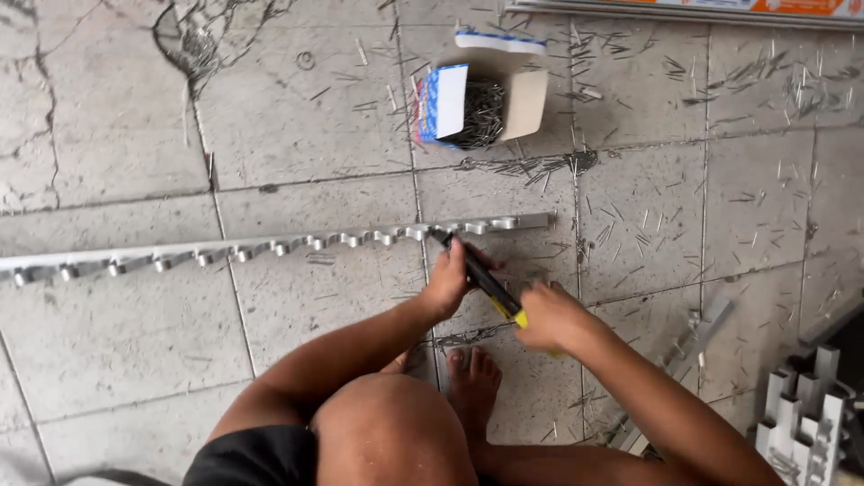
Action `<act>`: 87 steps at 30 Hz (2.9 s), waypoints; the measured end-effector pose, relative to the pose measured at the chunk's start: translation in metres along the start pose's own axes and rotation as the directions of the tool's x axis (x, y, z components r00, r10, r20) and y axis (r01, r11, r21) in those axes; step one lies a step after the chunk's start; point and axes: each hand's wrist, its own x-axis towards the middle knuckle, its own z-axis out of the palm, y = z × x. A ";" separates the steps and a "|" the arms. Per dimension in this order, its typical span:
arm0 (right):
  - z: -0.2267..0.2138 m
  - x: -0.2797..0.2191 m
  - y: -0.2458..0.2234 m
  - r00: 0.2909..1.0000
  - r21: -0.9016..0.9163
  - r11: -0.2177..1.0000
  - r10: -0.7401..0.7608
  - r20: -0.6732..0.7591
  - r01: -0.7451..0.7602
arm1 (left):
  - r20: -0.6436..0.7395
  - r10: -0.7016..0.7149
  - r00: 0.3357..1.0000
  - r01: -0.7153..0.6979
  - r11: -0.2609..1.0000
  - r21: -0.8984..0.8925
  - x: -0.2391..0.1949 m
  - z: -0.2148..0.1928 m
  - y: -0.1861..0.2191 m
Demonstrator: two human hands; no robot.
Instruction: The person is using a manual rivet gun to attach rivets to a long metal strip while sitting on the floor.
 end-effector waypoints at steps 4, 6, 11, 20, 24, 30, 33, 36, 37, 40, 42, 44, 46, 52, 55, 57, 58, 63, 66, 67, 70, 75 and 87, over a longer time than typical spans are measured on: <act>-0.015 -0.022 -0.021 0.997 0.319 0.945 -0.078 0.008 0.071 | 0.084 0.058 0.995 -0.048 0.992 -0.120 0.017 -0.017 -0.027; 0.000 0.006 -0.021 0.987 0.439 0.899 0.083 -0.135 -0.016 | 0.089 0.019 0.996 -0.007 0.991 -0.137 0.022 -0.012 -0.014; 0.049 0.062 -0.003 0.966 0.381 0.924 0.094 -0.240 0.005 | 0.134 0.008 0.991 0.010 0.991 -0.132 0.034 -0.024 -0.027; 0.016 -0.006 -0.019 0.968 0.428 0.891 -0.043 -0.249 0.149 | 0.179 -0.052 0.983 0.068 0.994 -0.085 0.029 -0.017 -0.014; 0.059 0.051 -0.018 0.925 0.477 0.879 0.191 -0.328 -0.012 | 0.157 -0.101 0.982 0.120 0.986 -0.119 0.024 -0.010 -0.002; 0.024 0.007 -0.008 0.997 0.351 0.935 -0.035 -0.067 0.057 | 0.204 -0.023 0.979 0.017 0.999 0.033 0.039 -0.024 -0.021; -0.062 -0.064 -0.031 0.999 0.510 0.859 -0.049 -0.009 0.047 | 0.179 -0.046 0.983 0.048 0.999 -0.009 0.037 -0.019 -0.017; -0.022 -0.027 -0.028 0.998 0.631 0.775 0.014 -0.058 0.026 | 0.159 -0.059 0.985 0.073 0.994 -0.082 0.034 -0.013 -0.010; -0.012 -0.012 -0.026 0.998 0.632 0.775 0.008 -0.057 0.030 | 0.153 -0.058 0.986 0.071 0.994 -0.081 0.037 -0.012 -0.010; 0.028 0.020 -0.027 0.973 0.505 0.862 0.154 -0.170 -0.048 | 0.149 -0.084 0.985 0.097 0.992 -0.084 0.032 -0.016 -0.016; 0.036 0.040 -0.017 0.958 0.484 0.875 0.157 -0.242 -0.021 | 0.136 -0.098 0.986 0.108 0.992 -0.067 0.035 -0.010 -0.010; 0.033 0.034 -0.008 0.971 0.433 0.901 0.065 -0.228 0.041 | 0.185 -0.082 0.979 0.090 0.995 -0.037 0.051 -0.021 -0.021; 0.005 -0.001 -0.011 0.980 0.375 0.920 -0.047 -0.192 0.118 | 0.214 -0.064 0.975 0.071 0.997 -0.023 0.054 -0.029 -0.035; -0.020 -0.033 -0.023 0.997 0.599 0.798 -0.026 -0.077 0.067 | 0.228 -0.064 0.972 0.073 0.997 -0.033 0.045 -0.015 -0.011; 0.022 0.008 -0.018 0.975 0.678 0.726 0.048 -0.217 0.115 | 0.202 -0.070 0.977 0.068 0.998 0.015 0.044 -0.023 -0.025; 0.046 0.044 -0.002 0.889 0.521 0.840 0.113 -0.444 0.153 | 0.216 -0.025 0.976 0.012 0.998 0.061 0.048 -0.016 -0.021; 0.055 0.044 -0.008 0.888 0.518 0.842 0.114 -0.445 0.152 | 0.220 -0.023 0.975 0.010 0.998 0.059 0.043 -0.016 -0.023; 0.046 0.022 -0.020 0.863 0.582 0.779 0.110 -0.494 0.234 | 0.277 0.051 0.959 -0.083 0.991 0.104 0.018 -0.001 -0.027; 0.007 -0.016 -0.015 0.953 0.552 0.813 -0.015 -0.301 0.187 | 0.401 0.258 0.879 -0.438 0.769 0.466 0.039 -0.011 -0.019; -0.019 -0.044 -0.013 0.950 0.545 0.813 -0.032 -0.311 0.206 | 0.392 0.272 0.879 -0.446 0.761 0.471 0.041 -0.016 -0.005; -0.085 -0.108 -0.005 0.993 0.407 0.913 -0.021 0.119 -0.030 | 0.616 0.413 0.671 -0.712 0.592 0.378 0.018 -0.018 0.035; -0.144 -0.085 -0.018 0.887 0.260 0.870 -0.454 0.089 0.419 | 0.551 0.239 0.800 -0.599 0.383 0.703 -0.035 -0.025 0.090; -0.247 0.152 -0.045 0.617 -0.400 0.900 -0.415 -0.669 0.172 | 0.534 0.138 0.834 -0.478 -0.302 0.824 -0.137 -0.060 0.100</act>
